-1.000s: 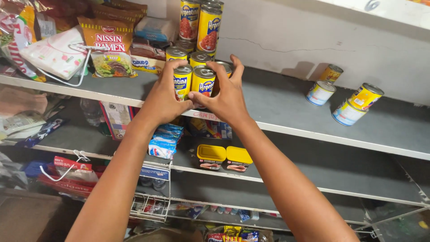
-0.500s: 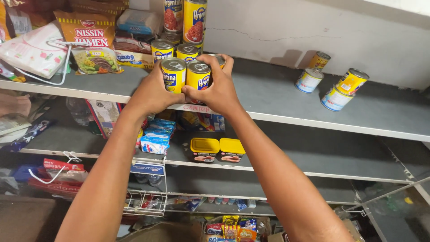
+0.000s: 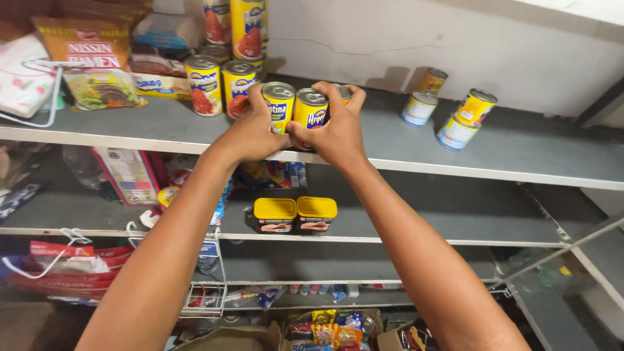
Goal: Organizing and stacking various canned goods onto shelves in a grocery store aisle.
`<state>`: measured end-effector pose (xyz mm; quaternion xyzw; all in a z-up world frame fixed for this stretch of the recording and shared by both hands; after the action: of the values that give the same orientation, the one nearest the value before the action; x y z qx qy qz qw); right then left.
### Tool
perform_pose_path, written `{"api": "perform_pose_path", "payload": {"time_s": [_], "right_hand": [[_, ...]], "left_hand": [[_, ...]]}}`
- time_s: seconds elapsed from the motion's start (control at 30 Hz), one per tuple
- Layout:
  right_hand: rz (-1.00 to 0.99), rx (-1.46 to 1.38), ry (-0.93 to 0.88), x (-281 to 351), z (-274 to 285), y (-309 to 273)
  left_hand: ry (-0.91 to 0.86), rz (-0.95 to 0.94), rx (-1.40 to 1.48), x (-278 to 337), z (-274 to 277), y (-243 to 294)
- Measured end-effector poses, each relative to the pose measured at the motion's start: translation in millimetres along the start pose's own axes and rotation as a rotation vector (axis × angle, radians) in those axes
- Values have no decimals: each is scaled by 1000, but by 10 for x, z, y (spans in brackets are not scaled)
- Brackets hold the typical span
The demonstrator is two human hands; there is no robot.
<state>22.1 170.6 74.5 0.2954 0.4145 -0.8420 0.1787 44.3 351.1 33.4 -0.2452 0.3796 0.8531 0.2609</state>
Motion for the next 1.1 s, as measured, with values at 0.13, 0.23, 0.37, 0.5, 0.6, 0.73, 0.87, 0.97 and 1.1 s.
{"api": "perform_pose_path", "payload": {"time_s": [0.13,0.23,0.37,0.5,0.6,0.73,0.87,0.97,1.1], "right_hand": [[-103,79,66,56,575,457],[-84,146,176,80,1099,780],[-183,214,256,261,1813,1216],[-242,294,321,309,2399,1604],[-320,363,358,304,2762,2015],[-320,382,408,215,3197,2402],[-409,461,412,208,3555,2831],[-454,505,415,109,3825,3152],[-417,549,442,59,4150,3532]], "left_hand": [[-80,27,-2,-321,-674,341],[-129,3,-59,-621,-1214,622],[-175,-91,-4,-894,-1959,1121],[-196,-169,70,-1210,-2625,1486],[-169,-231,59,-1391,-3111,1718],[-83,-269,73,-1594,-3568,2047],[-37,-237,157,-1718,-3924,2387],[-76,-192,186,-1985,-4283,2529],[-155,-124,231,-2252,-4738,2776]]}}
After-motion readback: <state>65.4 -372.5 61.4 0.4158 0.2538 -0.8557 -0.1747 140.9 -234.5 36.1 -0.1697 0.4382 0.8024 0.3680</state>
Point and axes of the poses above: each hand's wrist, its own x-axis away from the middle knuckle, its own z-axis out of the back of the hand, y = z × x, the point moved 6 cm from there along -x, towards the middle knuckle, and after that the axes turned 14 degrees about -z, right-handed, at the moved point
